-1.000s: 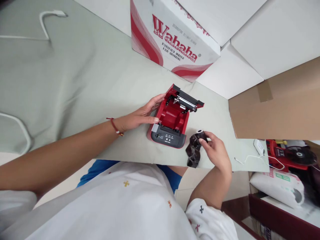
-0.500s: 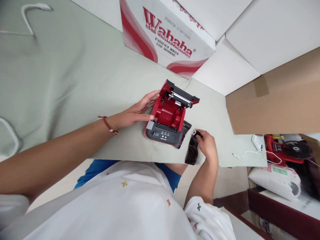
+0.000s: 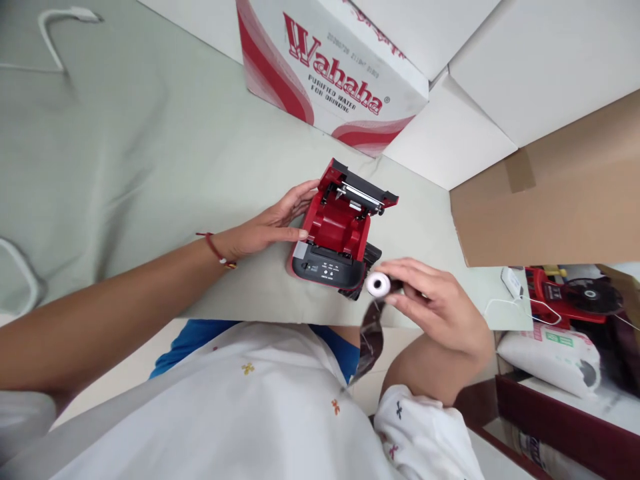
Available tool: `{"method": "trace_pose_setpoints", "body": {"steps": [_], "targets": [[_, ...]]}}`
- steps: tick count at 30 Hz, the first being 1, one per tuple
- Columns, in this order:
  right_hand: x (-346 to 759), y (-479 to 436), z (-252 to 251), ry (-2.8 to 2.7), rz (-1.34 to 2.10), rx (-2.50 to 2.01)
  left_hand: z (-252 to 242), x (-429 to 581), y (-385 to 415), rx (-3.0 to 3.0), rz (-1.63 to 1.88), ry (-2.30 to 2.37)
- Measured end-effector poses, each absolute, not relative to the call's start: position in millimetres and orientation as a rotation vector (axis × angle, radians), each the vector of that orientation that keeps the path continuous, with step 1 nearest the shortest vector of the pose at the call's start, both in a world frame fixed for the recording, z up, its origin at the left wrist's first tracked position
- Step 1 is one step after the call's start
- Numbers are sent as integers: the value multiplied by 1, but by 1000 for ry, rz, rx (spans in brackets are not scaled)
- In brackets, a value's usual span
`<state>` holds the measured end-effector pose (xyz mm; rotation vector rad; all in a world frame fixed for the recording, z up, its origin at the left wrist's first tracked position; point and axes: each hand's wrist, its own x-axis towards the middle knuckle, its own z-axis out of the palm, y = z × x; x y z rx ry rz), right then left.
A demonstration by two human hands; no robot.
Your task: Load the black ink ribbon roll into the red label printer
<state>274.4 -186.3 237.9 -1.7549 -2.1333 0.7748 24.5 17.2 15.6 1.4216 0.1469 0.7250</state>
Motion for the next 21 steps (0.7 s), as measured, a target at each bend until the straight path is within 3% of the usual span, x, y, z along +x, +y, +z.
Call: {"method": "trace_pose_setpoints", "body": {"steps": [8, 12, 21], "targets": [[200, -96, 173, -2187, 159, -2310, 12, 25, 19, 1417, 753, 113], [191, -83, 169, -2228, 145, -2459, 12, 25, 20, 1460, 754, 132], [197, -68, 150, -2172, 297, -2338, 14, 27, 19, 1460, 771, 126]]}}
